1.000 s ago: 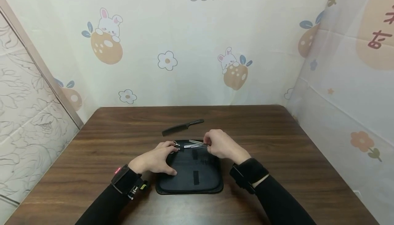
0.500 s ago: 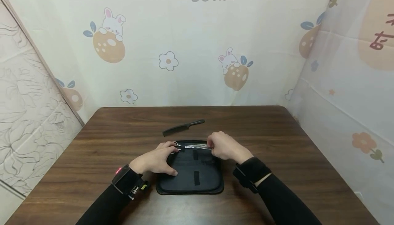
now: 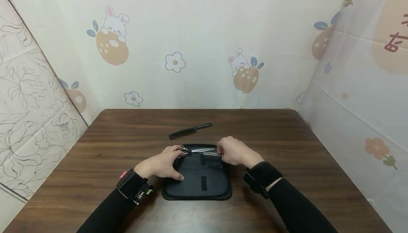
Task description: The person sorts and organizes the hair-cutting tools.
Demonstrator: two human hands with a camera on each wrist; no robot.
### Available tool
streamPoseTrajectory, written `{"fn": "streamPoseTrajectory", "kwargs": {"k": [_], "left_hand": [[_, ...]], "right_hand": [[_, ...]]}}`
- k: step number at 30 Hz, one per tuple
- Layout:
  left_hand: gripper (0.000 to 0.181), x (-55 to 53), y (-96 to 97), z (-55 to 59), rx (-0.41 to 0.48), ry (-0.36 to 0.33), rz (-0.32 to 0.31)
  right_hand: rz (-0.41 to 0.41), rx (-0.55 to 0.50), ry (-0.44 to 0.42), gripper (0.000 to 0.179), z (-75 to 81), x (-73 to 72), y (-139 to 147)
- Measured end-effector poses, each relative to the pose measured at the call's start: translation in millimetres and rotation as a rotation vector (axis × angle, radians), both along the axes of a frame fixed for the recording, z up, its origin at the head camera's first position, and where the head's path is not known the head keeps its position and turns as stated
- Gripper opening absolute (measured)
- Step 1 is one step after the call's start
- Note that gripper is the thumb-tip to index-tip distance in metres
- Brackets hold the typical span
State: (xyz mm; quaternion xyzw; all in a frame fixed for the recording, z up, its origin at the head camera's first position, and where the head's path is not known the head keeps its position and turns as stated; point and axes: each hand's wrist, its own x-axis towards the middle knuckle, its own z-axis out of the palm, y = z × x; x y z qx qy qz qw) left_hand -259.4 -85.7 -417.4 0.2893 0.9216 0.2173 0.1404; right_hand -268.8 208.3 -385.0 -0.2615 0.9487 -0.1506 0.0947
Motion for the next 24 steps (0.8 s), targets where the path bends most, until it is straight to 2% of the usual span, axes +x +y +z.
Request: {"fn": "streamPoseTrajectory", "kwargs": {"k": [18, 24], "left_hand": [[0.072, 0.1, -0.3, -2.0, -0.005, -0.005, -0.006], [0.072, 0.8, 0.0, 0.2, -0.005, -0.001, -0.005]], "right_hand": [[-0.031, 0.093, -0.023, 0.02, 0.9, 0.6, -2.0], [-0.034, 0.095, -0.01, 0.02, 0.1, 0.2, -1.7]]}}
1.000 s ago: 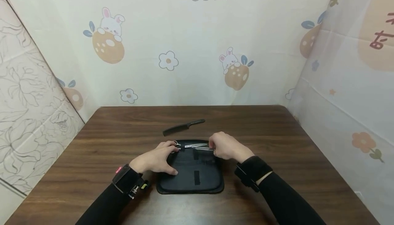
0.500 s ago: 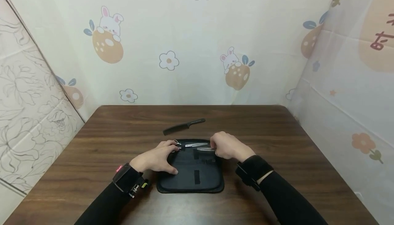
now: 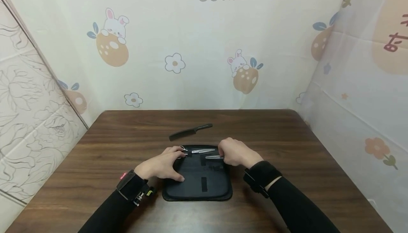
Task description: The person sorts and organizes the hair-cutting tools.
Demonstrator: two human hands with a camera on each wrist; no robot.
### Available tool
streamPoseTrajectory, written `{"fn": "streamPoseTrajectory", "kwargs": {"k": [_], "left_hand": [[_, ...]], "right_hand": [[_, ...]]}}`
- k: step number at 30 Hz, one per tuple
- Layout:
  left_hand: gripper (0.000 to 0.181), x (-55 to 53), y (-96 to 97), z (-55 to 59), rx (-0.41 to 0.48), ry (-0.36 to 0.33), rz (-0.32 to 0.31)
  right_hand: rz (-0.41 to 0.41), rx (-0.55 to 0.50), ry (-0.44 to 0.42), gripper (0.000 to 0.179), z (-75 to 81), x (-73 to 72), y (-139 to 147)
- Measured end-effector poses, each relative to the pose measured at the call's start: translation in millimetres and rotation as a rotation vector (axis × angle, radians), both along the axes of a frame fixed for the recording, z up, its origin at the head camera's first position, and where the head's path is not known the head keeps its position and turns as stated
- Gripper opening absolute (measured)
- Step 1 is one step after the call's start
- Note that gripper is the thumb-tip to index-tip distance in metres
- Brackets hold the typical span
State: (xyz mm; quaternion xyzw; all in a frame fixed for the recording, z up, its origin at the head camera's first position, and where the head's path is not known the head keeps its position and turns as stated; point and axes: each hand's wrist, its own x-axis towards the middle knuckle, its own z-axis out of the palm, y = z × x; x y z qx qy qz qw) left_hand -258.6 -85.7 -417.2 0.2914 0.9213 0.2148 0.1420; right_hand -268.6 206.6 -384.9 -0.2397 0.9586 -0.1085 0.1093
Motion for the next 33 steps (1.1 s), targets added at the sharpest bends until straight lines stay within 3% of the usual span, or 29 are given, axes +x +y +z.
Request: {"fn": "streamPoseTrajectory", "kwargs": {"k": [14, 33], "left_hand": [[0.073, -1.3, -0.4, -0.8, -0.002, -0.001, 0.0], [0.073, -1.6, -2.2, 1.9, 0.001, -0.007, -0.008]], "right_hand": [[-0.012, 0.016, 0.011, 0.019, -5.3, -1.0, 0.6], [-0.009, 0.032, -0.017, 0.02, 0.9, -0.4, -6.4]]}}
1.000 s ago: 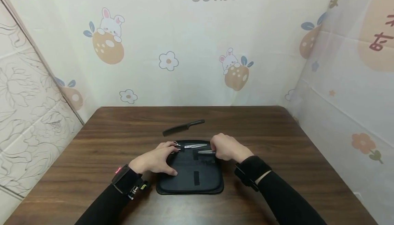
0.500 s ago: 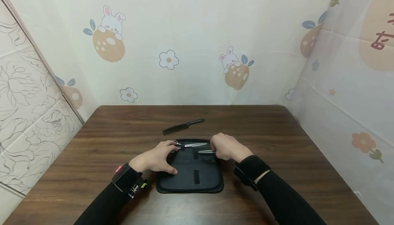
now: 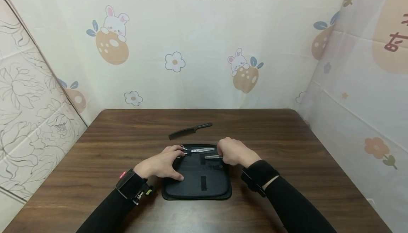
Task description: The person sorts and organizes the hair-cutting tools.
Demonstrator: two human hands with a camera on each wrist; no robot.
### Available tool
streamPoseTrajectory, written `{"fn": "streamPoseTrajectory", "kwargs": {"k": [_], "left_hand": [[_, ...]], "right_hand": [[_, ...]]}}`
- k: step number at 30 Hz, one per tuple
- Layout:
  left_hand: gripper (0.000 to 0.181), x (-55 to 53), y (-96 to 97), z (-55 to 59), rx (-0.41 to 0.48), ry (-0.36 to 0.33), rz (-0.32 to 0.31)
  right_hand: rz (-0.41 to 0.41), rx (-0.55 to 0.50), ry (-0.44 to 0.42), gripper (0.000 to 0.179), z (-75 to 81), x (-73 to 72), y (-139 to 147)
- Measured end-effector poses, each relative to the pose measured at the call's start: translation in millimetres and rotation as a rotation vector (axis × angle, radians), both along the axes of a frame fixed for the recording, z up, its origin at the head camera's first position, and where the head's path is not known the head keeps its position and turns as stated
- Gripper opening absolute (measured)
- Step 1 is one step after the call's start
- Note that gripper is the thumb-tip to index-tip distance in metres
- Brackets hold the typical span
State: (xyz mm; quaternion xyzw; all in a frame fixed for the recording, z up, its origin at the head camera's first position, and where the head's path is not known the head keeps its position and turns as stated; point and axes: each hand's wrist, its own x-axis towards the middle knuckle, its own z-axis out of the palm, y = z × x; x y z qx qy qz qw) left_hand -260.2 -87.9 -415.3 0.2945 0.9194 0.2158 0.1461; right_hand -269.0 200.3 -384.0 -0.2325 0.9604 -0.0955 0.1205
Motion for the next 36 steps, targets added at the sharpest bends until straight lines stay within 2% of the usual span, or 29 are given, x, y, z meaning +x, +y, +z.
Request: {"fn": "streamPoseTrajectory", "kwargs": {"k": [13, 21, 36], "left_hand": [[0.073, -1.1, -0.8, -1.2, -0.002, -0.001, 0.001], [0.073, -1.8, -0.4, -0.7, -0.005, 0.002, -0.001], [0.072, 0.1, -0.6, -0.3, 0.002, 0.0, -0.002]], "right_hand": [[0.021, -0.015, 0.017, 0.023, -2.7, 0.7, -4.6], [-0.011, -0.029, 0.013, 0.022, -6.1, -0.2, -7.0], [-0.002, -0.062, 0.007, 0.02, -10.3, -0.7, -7.3]]}}
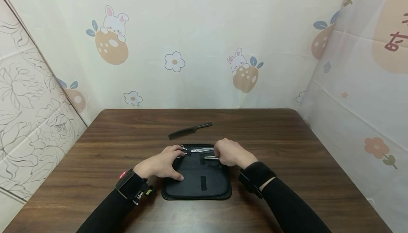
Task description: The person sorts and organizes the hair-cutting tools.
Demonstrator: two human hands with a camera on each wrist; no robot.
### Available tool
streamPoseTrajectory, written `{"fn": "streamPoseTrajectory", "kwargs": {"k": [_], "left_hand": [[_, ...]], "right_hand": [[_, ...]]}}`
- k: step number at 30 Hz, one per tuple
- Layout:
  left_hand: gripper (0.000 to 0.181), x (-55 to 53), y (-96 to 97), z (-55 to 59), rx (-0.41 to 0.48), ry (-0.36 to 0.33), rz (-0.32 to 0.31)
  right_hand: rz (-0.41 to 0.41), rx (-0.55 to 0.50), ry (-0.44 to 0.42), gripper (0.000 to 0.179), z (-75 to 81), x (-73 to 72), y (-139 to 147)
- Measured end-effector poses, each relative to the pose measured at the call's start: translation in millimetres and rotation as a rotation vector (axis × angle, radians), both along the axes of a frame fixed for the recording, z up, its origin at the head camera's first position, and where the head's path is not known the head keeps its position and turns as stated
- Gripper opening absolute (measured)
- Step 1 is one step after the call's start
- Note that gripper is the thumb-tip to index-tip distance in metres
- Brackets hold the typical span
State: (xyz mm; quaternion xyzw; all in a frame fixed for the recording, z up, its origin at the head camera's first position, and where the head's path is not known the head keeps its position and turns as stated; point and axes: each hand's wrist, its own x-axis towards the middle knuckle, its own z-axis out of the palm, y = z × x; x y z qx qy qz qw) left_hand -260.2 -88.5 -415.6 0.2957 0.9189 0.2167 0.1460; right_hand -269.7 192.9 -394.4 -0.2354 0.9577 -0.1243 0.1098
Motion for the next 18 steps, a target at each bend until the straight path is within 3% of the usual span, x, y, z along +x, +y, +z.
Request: {"fn": "streamPoseTrajectory", "kwargs": {"k": [18], "left_hand": [[0.072, -0.4, -0.5, -1.0, 0.004, -0.001, -0.003]], "right_hand": [[0.013, -0.013, 0.0, 0.019, -0.2, 0.1, -2.6]]}}
